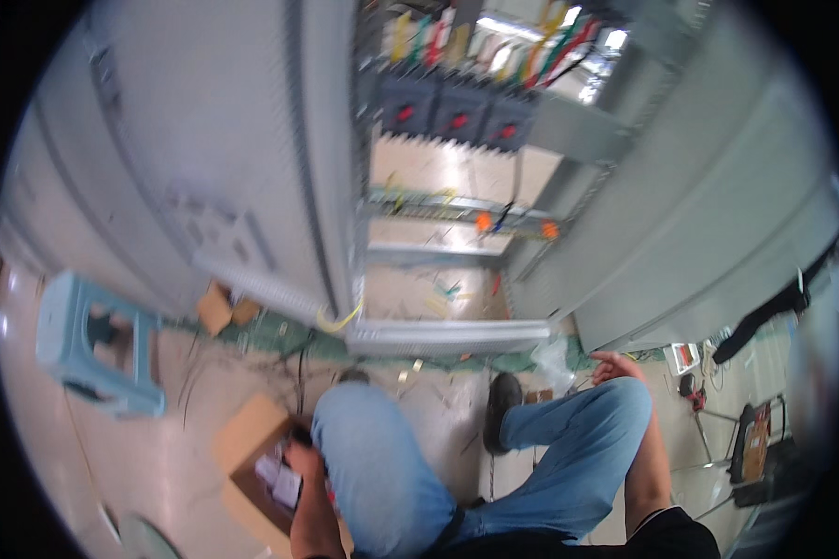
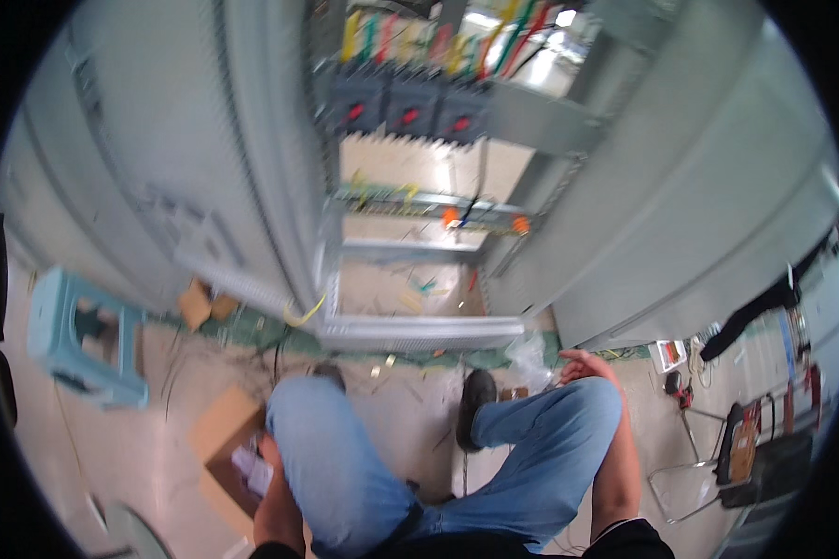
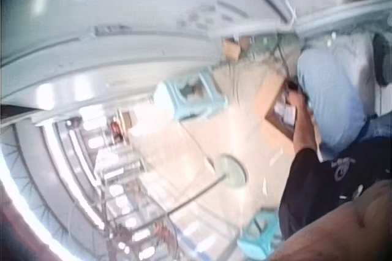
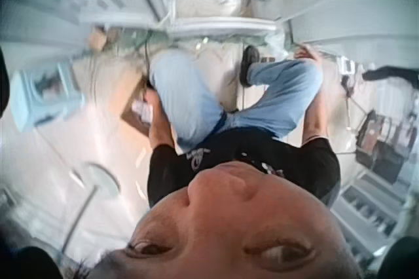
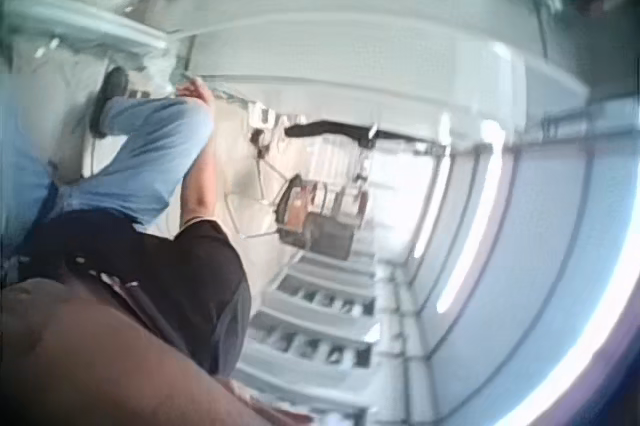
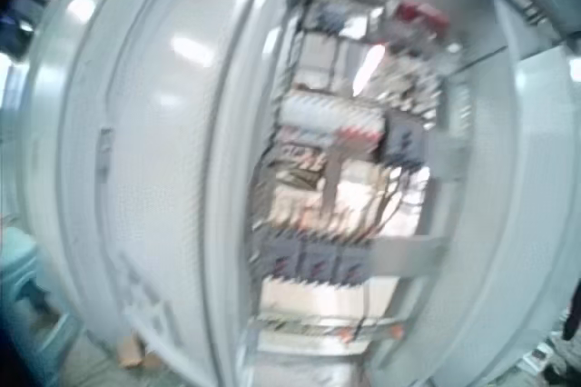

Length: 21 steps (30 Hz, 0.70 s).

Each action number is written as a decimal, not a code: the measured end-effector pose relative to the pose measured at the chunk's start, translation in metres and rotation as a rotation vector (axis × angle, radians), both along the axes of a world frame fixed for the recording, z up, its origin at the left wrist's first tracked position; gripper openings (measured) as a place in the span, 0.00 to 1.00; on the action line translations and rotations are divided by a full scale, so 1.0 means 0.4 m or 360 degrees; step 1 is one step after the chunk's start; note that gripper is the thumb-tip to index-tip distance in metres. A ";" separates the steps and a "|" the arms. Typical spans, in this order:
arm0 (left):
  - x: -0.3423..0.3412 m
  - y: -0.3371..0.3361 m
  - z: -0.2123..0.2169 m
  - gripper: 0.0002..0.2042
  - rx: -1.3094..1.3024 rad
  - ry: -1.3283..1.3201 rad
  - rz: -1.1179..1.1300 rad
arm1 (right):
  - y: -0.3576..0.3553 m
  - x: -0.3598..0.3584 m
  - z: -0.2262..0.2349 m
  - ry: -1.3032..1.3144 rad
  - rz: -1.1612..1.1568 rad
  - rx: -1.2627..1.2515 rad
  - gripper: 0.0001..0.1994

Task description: The person is wiring an electrical panel, using a cordless drill to secure components and a screwdriver to tighten connections. They handle various colored wires and electrical components within the panel.

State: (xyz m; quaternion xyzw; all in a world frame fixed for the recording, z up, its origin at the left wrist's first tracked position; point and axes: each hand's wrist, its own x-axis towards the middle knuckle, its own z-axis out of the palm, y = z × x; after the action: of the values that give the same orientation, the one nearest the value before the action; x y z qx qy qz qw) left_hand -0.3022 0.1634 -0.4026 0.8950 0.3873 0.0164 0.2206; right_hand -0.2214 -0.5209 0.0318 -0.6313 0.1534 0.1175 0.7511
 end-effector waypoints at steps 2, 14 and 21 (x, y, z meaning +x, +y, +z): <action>-0.029 0.050 -0.096 0.26 0.0386 -0.0287 -0.0253 | -0.016 0.037 -0.002 0.0038 0.0059 0.0119 0.30; 0.253 -0.094 0.369 0.26 -0.0633 -0.0653 -0.0213 | -0.037 0.089 -0.027 0.0056 0.0122 0.0116 0.27; 0.321 -0.172 0.603 0.26 -0.1103 -0.0883 -0.0348 | -0.024 0.120 -0.018 0.0051 0.0202 0.0099 0.28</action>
State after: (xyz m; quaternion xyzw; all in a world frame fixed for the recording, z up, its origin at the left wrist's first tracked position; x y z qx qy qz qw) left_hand -0.1737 0.0944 -0.1614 0.7657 0.1993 0.1016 0.6030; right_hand -0.1734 -0.5305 0.0246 -0.6142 0.1214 0.1798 0.7588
